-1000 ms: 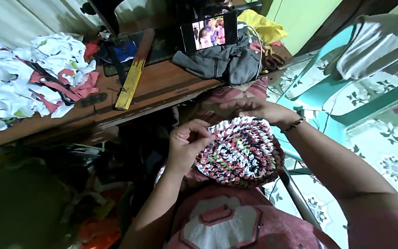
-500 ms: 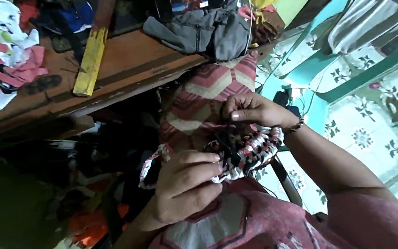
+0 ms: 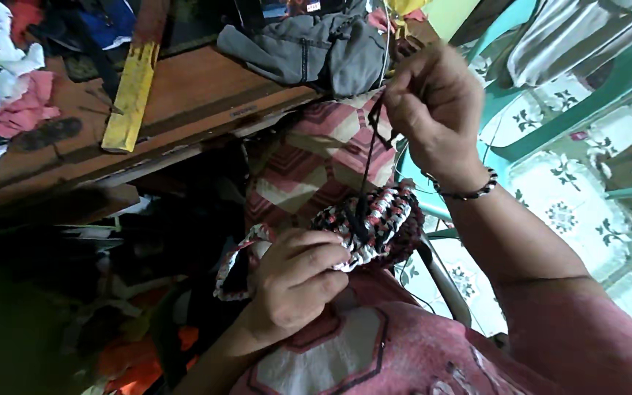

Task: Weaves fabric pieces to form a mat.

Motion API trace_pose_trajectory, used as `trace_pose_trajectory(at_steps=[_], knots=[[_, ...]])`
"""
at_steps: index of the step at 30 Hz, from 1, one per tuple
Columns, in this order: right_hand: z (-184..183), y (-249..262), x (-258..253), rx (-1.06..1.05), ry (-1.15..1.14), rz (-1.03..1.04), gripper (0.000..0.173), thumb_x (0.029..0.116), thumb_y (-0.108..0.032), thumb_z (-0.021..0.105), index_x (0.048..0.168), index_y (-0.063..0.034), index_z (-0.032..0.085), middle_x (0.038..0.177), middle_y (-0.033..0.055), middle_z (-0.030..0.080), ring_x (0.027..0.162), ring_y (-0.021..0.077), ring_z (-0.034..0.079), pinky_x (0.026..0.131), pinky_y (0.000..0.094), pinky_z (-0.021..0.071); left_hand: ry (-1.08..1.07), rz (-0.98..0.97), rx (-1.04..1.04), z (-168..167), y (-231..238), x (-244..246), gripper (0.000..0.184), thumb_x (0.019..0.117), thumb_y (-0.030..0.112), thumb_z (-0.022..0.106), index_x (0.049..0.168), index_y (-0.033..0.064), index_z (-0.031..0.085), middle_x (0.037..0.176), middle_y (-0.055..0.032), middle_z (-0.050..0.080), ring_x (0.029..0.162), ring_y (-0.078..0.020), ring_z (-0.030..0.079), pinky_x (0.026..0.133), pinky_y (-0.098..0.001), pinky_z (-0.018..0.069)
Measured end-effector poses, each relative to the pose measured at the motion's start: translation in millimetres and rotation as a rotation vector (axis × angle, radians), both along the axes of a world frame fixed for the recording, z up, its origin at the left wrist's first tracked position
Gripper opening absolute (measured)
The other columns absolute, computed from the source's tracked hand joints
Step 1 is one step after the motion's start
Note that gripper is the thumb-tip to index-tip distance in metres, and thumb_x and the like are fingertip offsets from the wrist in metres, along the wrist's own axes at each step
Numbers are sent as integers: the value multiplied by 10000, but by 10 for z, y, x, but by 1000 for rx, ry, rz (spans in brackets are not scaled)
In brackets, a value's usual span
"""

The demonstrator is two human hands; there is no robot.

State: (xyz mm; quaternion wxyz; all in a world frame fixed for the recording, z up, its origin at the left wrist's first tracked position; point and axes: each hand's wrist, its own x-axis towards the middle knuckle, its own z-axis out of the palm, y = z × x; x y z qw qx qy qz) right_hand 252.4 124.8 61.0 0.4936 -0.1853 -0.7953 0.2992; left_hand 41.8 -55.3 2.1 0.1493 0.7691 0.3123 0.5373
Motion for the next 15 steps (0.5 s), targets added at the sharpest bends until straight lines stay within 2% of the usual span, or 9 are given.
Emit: trace_pose_trajectory(at_steps=[3,5,7,9,11,13,15], knots=[[355,-55,-215,161,41,23,91,990,-42,542,960,35,579,815,-18,563,693,-33,493,601,144,429,-135,14,-123,25,81,62,49,938,86,703,969,116,680,1048,-23,717,1042,-131,677,901,-293,575],[527,-87,-403,198,65,48,115,984,-29,554,928,57,606,805,-10,583,705,-44,509,615,133,443,-308,-43,-295,99,137,75,186,936,168,721,1106,159,647,1084,47,705,1010,-61,683,859,-239,599],[625,-108,-597,190,42,73,138,968,-5,568,920,97,647,784,34,608,687,-15,523,611,150,457,-468,-72,-480,200,204,57,244,966,293,703,1181,192,645,1027,74,709,930,-59,686,830,-253,593],[581,-5,-727,268,-40,110,140,984,-39,568,964,72,651,821,47,628,711,15,549,630,184,483,-500,-21,-629,259,288,24,215,964,283,701,1141,171,656,973,56,692,851,-67,675,775,-256,597],[481,112,-795,272,-193,86,147,995,-85,589,1029,32,672,838,57,654,710,78,591,645,265,522,-464,-25,-726,274,377,-21,228,941,232,726,1128,107,691,955,17,701,791,-78,666,713,-251,592],[382,203,-770,153,-395,32,183,1011,-159,609,1122,-30,674,845,46,662,713,129,621,669,343,547,-418,-47,-775,278,463,-73,134,955,181,706,1042,82,728,871,-6,695,692,-72,625,616,-223,548],[432,175,-644,-49,-567,-34,355,1007,-214,645,1331,-71,624,867,53,664,736,158,635,727,376,565,-439,-51,-821,284,538,-129,75,976,144,667,985,95,722,841,-6,684,675,-67,625,600,-218,551]])
